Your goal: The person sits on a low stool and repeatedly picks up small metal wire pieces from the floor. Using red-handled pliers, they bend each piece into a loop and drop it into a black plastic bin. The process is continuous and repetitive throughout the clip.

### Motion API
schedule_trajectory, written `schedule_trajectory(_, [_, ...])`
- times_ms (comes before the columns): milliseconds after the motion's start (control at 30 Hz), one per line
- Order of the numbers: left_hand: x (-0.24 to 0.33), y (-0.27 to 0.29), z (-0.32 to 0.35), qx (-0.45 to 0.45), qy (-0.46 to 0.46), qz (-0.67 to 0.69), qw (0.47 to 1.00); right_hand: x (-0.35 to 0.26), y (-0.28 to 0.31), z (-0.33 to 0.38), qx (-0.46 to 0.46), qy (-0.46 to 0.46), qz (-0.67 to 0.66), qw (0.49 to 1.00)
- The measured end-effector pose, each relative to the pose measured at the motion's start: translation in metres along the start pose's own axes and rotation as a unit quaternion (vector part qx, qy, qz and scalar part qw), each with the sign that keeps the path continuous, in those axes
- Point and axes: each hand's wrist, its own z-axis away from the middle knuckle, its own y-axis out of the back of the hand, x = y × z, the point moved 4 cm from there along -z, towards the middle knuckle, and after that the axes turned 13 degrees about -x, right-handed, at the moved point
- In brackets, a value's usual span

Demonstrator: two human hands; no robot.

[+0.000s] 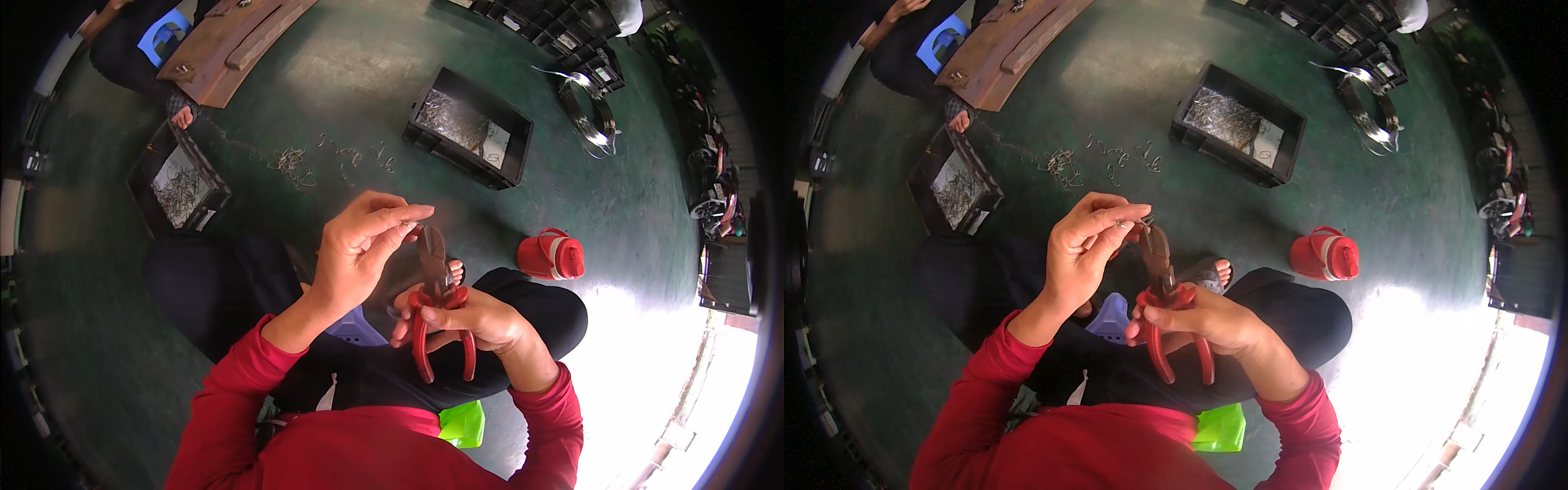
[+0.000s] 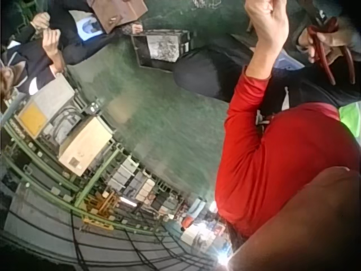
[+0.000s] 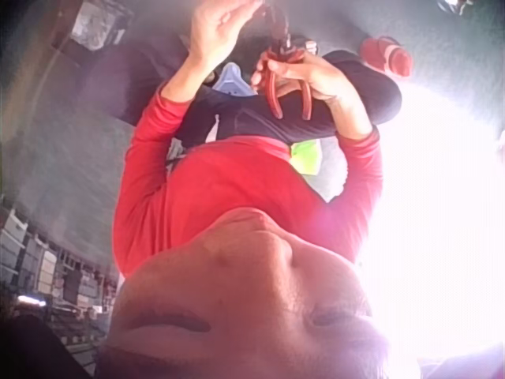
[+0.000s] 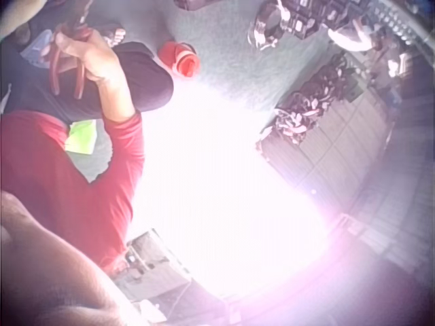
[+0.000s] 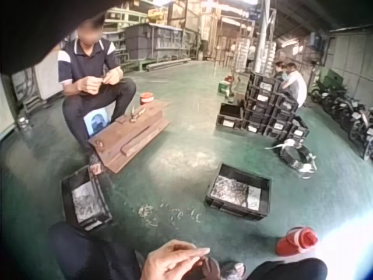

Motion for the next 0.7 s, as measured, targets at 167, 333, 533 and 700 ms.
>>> schedule_trajectory(167, [0.0,0.004,-0.003,-0.02,-0.024,-0.015,0.999,-0.004,0.001,0.002,0.063,0.0,0.069,0.996])
schedule_trajectory(333, [-0.011,0.022,-0.006,-0.044,0.203,0.145,0.967,-0.018,0.008,0.02,0.254,-0.074,0.323,0.909])
schedule_trajectory(533, [-0.01,0.008,0.0,-0.111,0.24,0.129,0.956,-0.022,0.013,0.02,0.383,-0.023,0.479,0.79])
schedule_trajectory(700, [-0.007,0.001,0.004,-0.106,0.231,0.065,0.965,-0.032,0.014,0.027,0.418,-0.013,0.581,0.698])
